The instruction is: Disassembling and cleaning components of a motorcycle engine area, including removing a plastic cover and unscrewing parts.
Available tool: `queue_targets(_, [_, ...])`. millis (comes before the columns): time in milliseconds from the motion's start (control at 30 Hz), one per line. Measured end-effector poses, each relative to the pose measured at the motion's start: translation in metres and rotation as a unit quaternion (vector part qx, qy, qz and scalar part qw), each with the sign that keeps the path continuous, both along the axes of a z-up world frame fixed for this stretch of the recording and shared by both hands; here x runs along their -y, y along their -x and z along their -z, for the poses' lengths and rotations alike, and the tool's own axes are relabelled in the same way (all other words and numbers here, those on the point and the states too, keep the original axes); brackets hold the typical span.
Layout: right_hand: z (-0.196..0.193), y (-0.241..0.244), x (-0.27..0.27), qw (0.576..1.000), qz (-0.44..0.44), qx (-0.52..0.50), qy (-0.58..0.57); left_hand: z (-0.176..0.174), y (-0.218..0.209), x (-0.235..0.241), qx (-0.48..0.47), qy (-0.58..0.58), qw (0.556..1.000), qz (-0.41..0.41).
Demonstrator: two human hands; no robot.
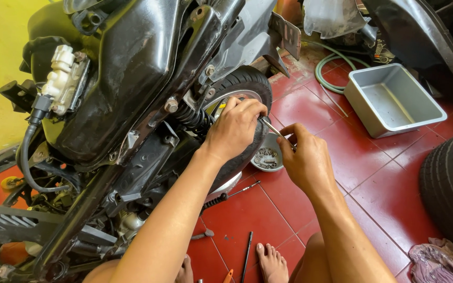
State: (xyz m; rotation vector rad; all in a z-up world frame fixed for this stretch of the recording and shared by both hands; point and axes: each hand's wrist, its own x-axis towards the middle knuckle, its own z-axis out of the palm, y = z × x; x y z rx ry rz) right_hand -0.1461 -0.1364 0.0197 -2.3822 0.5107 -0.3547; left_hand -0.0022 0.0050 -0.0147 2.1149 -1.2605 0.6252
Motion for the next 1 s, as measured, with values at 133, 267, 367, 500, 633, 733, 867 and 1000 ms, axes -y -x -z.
queue_targets(133, [0.002, -0.001, 0.003, 1.000, 0.007, 0.008, -0.011, -0.002, 0.000, 0.001, -0.003, 0.003, 1.000, 0.003])
queue_targets(267, [0.000, -0.001, 0.002, 1.000, 0.002, 0.010, -0.011, -0.002, 0.001, -0.001, -0.002, 0.008, 1.000, 0.000])
queue_targets(367, [0.004, -0.002, 0.005, 1.000, 0.003, 0.026, 0.002, -0.006, 0.003, -0.003, -0.023, 0.018, 0.999, 0.011])
queue_targets(500, [0.014, -0.008, 0.007, 0.999, -0.024, 0.032, 0.035, -0.012, 0.003, -0.005, -0.050, 0.048, 0.997, 0.043])
queue_targets(633, [0.013, -0.007, 0.008, 0.999, -0.022, 0.019, 0.024, -0.012, 0.004, -0.005, -0.041, 0.048, 0.997, 0.042])
queue_targets(733, [0.010, -0.009, 0.009, 1.000, -0.027, -0.003, 0.000, -0.014, 0.006, -0.004, -0.039, 0.050, 0.997, 0.041])
queue_targets(867, [0.009, -0.010, 0.007, 0.996, -0.041, -0.007, -0.078, -0.011, 0.007, -0.005, -0.034, 0.049, 0.998, 0.030])
queue_targets(1000, [0.005, -0.010, 0.000, 0.997, -0.043, -0.002, -0.064, -0.008, 0.006, -0.004, -0.027, 0.040, 0.999, 0.017])
